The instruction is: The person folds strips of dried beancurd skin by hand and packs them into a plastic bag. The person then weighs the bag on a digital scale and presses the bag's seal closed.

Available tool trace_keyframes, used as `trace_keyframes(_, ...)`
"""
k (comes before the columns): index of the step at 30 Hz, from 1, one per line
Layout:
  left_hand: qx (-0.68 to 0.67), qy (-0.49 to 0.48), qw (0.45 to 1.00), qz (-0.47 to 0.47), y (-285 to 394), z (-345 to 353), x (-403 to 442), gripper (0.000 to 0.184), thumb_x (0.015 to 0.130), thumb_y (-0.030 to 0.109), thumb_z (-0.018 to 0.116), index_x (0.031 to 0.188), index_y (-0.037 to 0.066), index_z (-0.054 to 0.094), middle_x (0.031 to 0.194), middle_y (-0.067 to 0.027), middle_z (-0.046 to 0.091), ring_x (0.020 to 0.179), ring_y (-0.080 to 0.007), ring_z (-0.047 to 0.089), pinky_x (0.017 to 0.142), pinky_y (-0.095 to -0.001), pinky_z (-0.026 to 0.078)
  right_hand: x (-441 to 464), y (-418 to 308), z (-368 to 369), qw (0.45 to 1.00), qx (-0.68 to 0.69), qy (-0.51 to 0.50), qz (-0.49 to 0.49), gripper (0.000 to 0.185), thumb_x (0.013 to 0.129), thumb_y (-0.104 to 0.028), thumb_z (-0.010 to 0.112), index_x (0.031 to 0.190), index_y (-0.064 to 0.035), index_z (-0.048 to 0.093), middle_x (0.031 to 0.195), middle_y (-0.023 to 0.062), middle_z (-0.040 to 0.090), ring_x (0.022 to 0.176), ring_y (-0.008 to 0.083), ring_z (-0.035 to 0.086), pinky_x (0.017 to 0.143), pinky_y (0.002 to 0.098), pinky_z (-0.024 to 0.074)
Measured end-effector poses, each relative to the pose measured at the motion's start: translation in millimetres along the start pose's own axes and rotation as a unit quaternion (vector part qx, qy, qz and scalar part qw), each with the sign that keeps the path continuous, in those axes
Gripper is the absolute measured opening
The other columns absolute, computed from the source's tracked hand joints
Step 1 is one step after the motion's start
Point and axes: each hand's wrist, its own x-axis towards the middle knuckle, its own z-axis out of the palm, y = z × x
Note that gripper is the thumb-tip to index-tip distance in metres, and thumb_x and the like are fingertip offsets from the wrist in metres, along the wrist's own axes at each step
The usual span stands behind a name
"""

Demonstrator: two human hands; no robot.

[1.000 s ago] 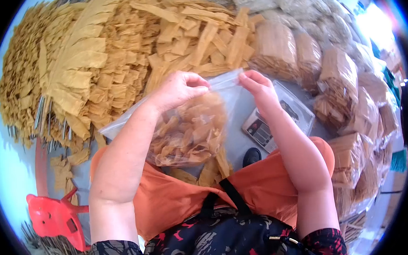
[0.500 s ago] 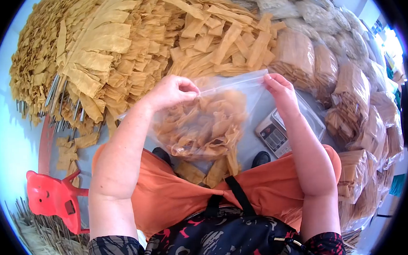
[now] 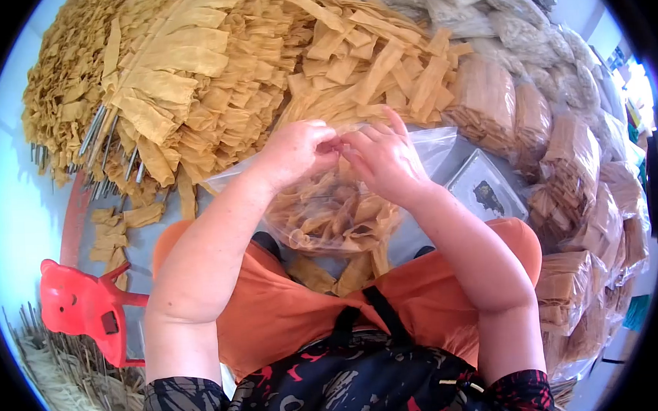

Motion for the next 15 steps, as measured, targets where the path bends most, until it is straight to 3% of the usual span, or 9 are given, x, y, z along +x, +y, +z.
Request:
trace_keyframes(6,-0.003,0.023,1.000,0.018,-16,7,-5,0.017,0.080,0.020,0.070,0.091,0.007,0.069,0.086,-0.0101,0.066,0.081,-0.0260,0.065,0.071,-0.0335,0.052,13,13,7,0.998,0.035,0.012,-0.053,0.008,0.084,-0.017,0.062,0.085,-0.0096,0.062,0.080,0.0074,0.063,0.086,0.0256,0.062,0.102,0.0443,0.0369)
trace_keyframes(11,-0.092,-0.005,0.995,-0.044,-17,-1,-15,0.018,0.081,0.020,0.069,0.092,0.006,0.070,0.086,-0.0119,0.067,0.081,-0.0243,0.065,0.072,-0.0321,0.052,17,14,4,0.994,0.076,0.005,-0.073,0.007,0.082,-0.014,0.065,0.081,-0.0079,0.061,0.078,0.0088,0.061,0.084,0.0279,0.060,0.095,0.0426,0.0404)
trace_keyframes(15,-0.069,-0.006,0.997,-0.032,-33,-17,-31,0.018,0.082,0.019,0.069,0.092,0.005,0.070,0.086,-0.0107,0.067,0.081,-0.0219,0.065,0.073,-0.0311,0.051,17,20,2,0.993,0.084,0.025,-0.076,0.008,0.083,-0.014,0.065,0.083,-0.0071,0.061,0.079,0.0088,0.062,0.083,0.0288,0.059,0.092,0.0417,0.0404)
